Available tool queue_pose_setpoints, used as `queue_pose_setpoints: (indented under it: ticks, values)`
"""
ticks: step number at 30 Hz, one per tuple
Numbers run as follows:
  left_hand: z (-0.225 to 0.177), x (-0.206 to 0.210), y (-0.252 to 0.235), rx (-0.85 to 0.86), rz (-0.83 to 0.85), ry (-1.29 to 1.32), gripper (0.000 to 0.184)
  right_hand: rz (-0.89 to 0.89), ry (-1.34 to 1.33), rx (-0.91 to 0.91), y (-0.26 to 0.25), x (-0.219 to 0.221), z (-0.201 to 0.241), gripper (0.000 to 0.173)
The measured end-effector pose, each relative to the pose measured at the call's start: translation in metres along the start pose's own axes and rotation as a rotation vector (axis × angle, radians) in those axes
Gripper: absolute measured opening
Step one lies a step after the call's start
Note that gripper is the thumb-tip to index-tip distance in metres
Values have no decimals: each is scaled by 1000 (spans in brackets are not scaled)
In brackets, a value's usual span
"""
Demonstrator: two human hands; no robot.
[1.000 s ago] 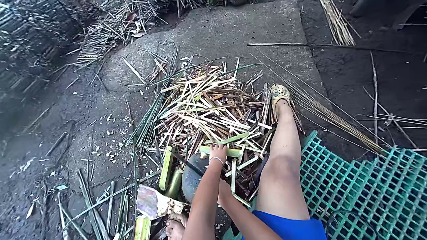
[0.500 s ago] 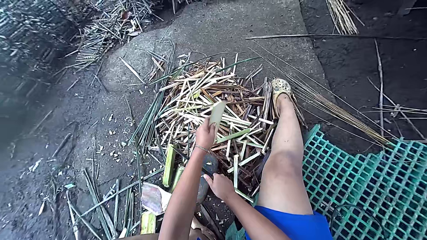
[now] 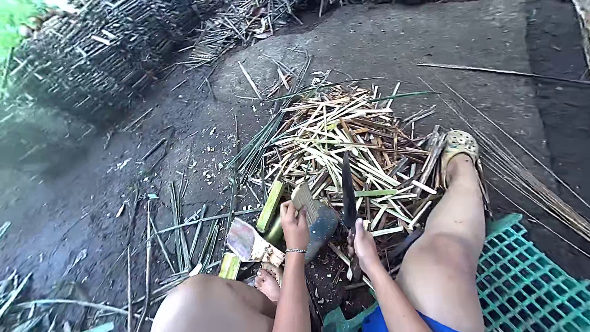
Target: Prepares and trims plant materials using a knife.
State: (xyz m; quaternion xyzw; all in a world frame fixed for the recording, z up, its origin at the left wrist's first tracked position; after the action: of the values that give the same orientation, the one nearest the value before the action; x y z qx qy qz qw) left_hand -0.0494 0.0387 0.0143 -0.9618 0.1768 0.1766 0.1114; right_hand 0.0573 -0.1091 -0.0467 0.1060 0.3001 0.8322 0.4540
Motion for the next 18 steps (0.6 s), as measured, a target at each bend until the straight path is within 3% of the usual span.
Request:
queue_pose_setpoints:
  ticks: [3,7,9,11,13,15,18]
  values:
    - [23,16,13,-1,-34,-9,23,76,7,-203,25,-1,38,56]
    - [27,23,19,82,-95,57,23,146,83,-626,66,2,82,50]
    - [26,25,21,95,-105,79,24,159,38,-844,80,6,100,60]
    - [24,26,23,91,-97,85,25,151,44,-944,85,10,111,65]
    - [22,26,24,83,-79,86,26,121,240,-861,81,13,106,65]
    - [22,27,26,84,-64,77,26,174,469,-578,71,16,97,57]
    - [20,28,25,116,-47,55,26,153,528,-463,65,17,89,53]
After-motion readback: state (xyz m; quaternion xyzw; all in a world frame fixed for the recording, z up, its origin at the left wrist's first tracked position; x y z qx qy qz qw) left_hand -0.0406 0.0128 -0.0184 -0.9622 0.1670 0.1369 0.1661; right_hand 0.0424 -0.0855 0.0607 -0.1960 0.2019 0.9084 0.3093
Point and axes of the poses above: each hand's wrist, its own y-axis away from the middle knuckle, its own x-axis out of the palm, z = x × y, the point moved 2 cm from there along -y, towards the middle knuckle, and after that the axes turned 2 degrees about -x, right-handed, at the moved point
